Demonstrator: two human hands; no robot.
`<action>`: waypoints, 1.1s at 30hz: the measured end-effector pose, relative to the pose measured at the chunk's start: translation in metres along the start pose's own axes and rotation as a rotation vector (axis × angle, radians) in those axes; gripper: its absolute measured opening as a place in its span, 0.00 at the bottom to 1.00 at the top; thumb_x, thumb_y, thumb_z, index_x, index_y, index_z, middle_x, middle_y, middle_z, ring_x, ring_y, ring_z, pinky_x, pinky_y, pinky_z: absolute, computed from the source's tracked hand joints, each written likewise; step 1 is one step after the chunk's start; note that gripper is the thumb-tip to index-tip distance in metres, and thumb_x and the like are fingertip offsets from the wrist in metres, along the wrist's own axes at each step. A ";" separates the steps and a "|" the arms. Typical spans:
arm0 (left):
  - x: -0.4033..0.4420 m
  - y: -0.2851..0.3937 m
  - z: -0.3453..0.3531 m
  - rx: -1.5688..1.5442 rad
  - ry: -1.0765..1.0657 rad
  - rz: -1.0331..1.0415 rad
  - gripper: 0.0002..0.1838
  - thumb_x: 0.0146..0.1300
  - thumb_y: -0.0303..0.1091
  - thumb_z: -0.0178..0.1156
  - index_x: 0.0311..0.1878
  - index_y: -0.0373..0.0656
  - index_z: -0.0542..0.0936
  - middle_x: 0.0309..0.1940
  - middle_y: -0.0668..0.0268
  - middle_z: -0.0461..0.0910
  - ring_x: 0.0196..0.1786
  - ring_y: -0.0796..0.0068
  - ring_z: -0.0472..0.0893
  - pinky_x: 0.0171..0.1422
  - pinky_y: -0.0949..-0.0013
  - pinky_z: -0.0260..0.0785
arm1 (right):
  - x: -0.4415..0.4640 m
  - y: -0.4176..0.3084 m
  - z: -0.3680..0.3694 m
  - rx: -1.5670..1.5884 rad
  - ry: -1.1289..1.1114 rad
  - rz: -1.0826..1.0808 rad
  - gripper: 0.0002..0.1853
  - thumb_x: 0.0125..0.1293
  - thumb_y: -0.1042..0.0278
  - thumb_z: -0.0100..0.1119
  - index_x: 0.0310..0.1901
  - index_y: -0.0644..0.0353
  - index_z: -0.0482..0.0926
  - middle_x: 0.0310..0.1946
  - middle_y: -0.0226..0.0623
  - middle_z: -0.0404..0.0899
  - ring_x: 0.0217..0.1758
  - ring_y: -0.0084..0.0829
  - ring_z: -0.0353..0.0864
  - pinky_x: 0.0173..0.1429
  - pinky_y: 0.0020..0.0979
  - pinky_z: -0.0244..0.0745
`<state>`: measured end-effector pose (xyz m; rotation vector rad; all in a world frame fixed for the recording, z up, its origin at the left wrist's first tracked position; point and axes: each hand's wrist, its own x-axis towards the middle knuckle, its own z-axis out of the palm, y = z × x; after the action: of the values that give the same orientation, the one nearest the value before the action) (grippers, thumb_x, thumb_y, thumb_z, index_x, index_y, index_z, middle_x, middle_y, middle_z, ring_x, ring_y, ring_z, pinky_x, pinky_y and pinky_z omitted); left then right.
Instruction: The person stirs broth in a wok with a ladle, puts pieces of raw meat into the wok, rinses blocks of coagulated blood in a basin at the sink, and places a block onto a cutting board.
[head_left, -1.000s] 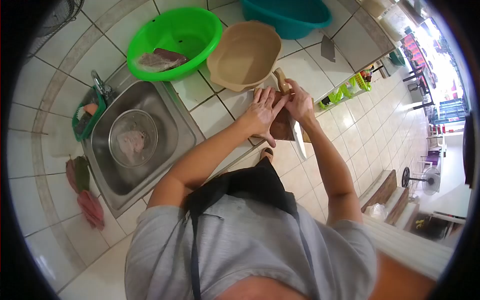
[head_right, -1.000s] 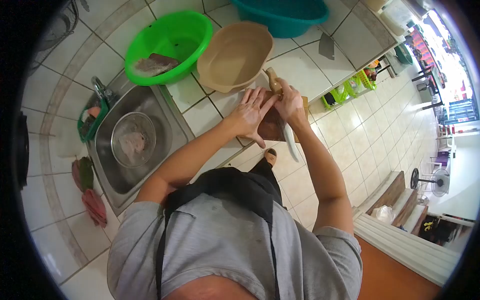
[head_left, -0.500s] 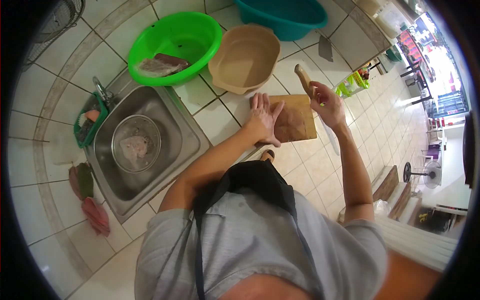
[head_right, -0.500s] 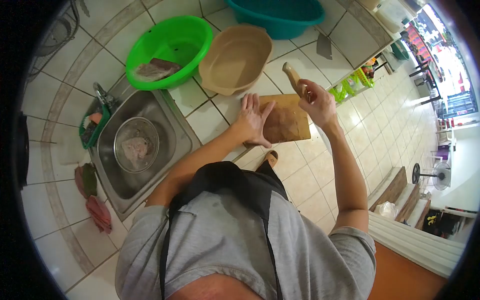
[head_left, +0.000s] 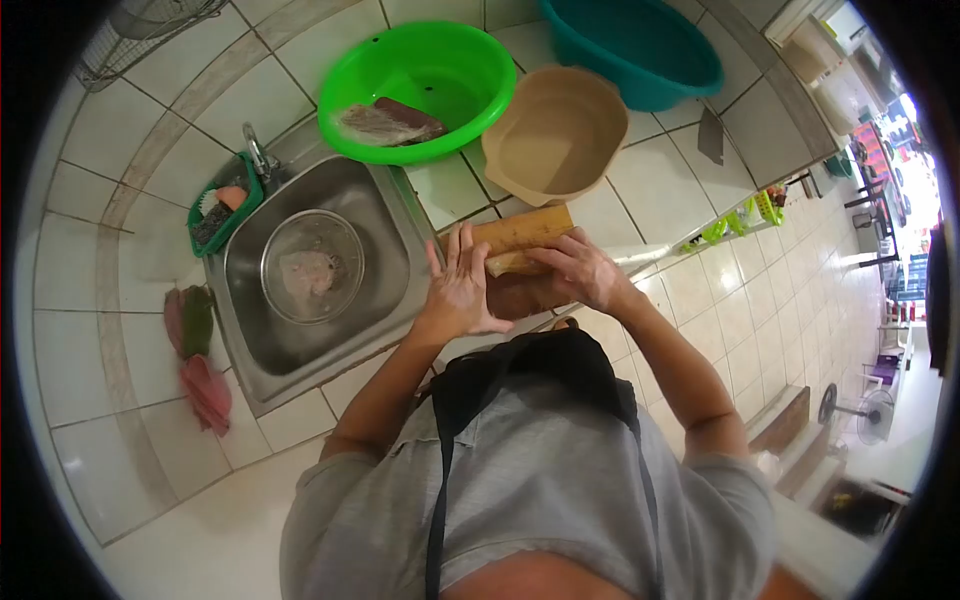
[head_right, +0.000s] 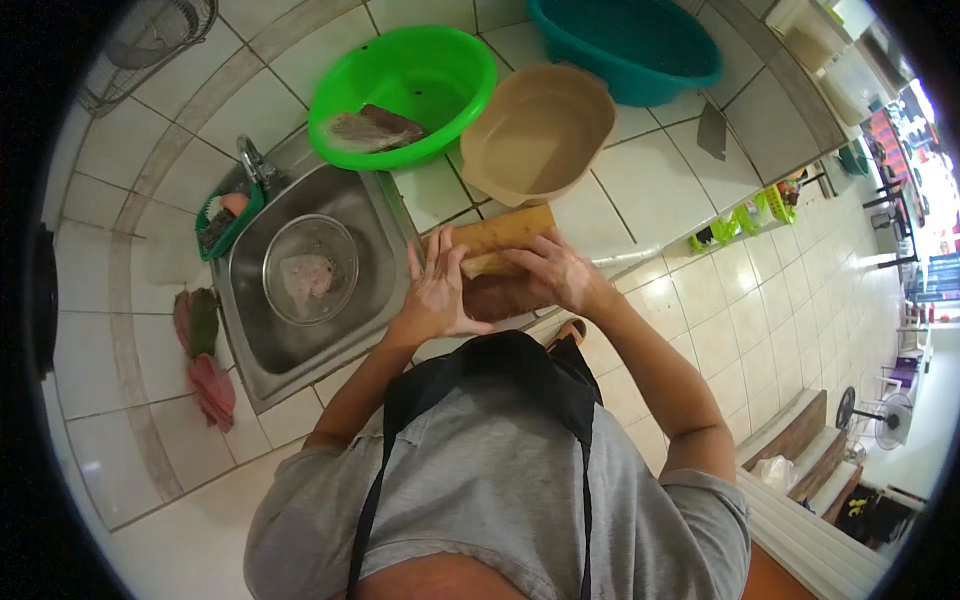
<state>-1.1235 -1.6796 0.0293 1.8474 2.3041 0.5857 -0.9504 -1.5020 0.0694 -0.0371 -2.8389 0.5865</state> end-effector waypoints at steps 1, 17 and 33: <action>-0.001 -0.001 -0.012 0.005 0.006 -0.005 0.68 0.24 0.60 0.79 0.69 0.38 0.57 0.70 0.33 0.47 0.75 0.36 0.46 0.71 0.25 0.36 | 0.007 0.002 0.005 -0.027 0.048 -0.047 0.33 0.47 0.76 0.64 0.60 0.54 0.73 0.50 0.40 0.74 0.51 0.45 0.71 0.58 0.40 0.71; 0.137 -0.150 -0.152 0.348 0.139 -0.076 0.21 0.55 0.50 0.67 0.48 0.49 0.85 0.57 0.62 0.75 0.59 0.54 0.72 0.63 0.54 0.65 | 0.133 0.010 -0.046 0.053 0.266 -0.153 0.15 0.62 0.73 0.61 0.52 0.60 0.79 0.47 0.42 0.80 0.50 0.42 0.80 0.53 0.36 0.77; 0.129 -0.157 -0.127 0.145 0.329 0.191 0.07 0.60 0.31 0.61 0.41 0.43 0.80 0.45 0.60 0.81 0.51 0.59 0.78 0.62 0.56 0.65 | 0.396 0.180 0.044 -0.351 -0.196 0.110 0.21 0.59 0.72 0.54 0.55 0.53 0.80 0.50 0.46 0.81 0.49 0.44 0.82 0.56 0.38 0.76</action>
<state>-1.3404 -1.6108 0.1047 2.2028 2.4404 0.8240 -1.3494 -1.3244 0.0506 -0.2093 -3.1119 0.1088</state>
